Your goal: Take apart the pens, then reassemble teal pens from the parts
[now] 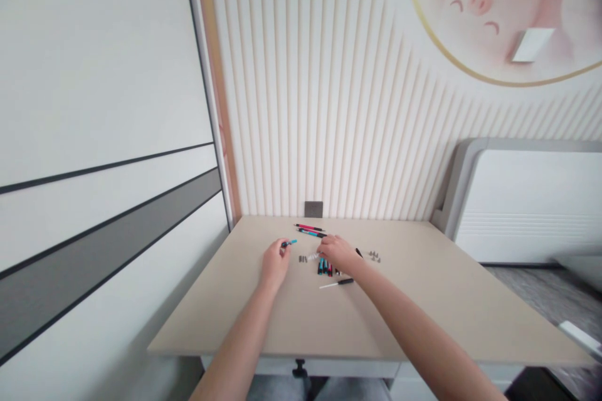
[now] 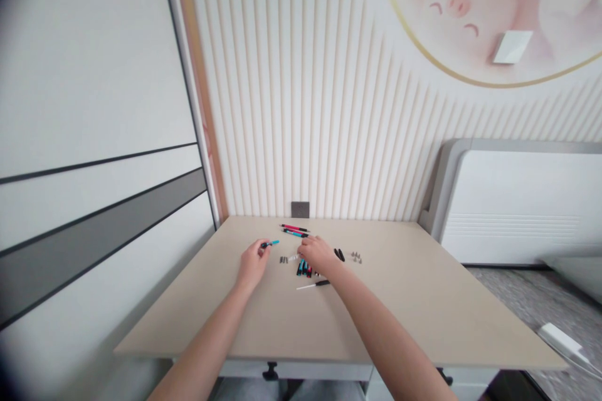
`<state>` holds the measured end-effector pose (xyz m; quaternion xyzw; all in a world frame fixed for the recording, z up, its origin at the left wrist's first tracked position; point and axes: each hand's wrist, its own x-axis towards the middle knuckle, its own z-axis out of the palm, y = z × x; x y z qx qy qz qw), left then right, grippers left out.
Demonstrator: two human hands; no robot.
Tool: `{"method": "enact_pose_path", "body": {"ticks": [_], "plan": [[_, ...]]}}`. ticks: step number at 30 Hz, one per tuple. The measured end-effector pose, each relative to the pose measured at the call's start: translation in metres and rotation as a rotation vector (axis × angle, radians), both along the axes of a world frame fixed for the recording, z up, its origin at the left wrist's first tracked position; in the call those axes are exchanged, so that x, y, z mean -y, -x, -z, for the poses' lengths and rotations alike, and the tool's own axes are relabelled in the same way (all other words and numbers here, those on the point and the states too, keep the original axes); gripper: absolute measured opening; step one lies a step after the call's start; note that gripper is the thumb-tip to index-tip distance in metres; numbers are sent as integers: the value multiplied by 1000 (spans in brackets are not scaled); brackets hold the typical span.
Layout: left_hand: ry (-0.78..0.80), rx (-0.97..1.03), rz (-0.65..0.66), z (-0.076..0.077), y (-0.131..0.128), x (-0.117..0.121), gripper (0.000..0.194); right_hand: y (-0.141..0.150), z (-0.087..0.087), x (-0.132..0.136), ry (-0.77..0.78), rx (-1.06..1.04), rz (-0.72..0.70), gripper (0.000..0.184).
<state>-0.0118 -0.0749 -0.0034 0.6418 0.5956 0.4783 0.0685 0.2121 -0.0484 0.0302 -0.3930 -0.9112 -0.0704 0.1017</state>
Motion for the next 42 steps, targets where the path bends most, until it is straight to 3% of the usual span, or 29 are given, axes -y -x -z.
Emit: {"method": "enact_pose_path", "body": {"ticks": [6,10,16,18,21,24,26,31,37,42], "plan": [[-16,-18,51,2,-3,0,19,6,3,-28,44,13,-76,15],[-15,-21,58,1,-5,1,17,5,6,-30,71,-34,-125,18],[3,-36,101,0,-8,2,21,8,7,-28,69,24,-68,16],[9,-45,121,-1,-9,2,22,8,5,-23,77,-33,-27,18],[-11,-53,191,-2,-16,4,22,7,2,-5,102,-318,44,34],[-54,-92,287,-1,-28,7,24,7,2,20,191,-524,-26,47],[-78,-138,340,0,-36,9,25,5,4,32,197,-585,-73,46],[-144,-290,542,1,-46,16,32,-14,18,32,159,-751,35,40],[-116,-458,463,-2,-44,13,36,-40,36,35,150,-946,259,38],[-70,-561,470,4,-45,3,35,-38,33,48,186,-869,246,30]]}}
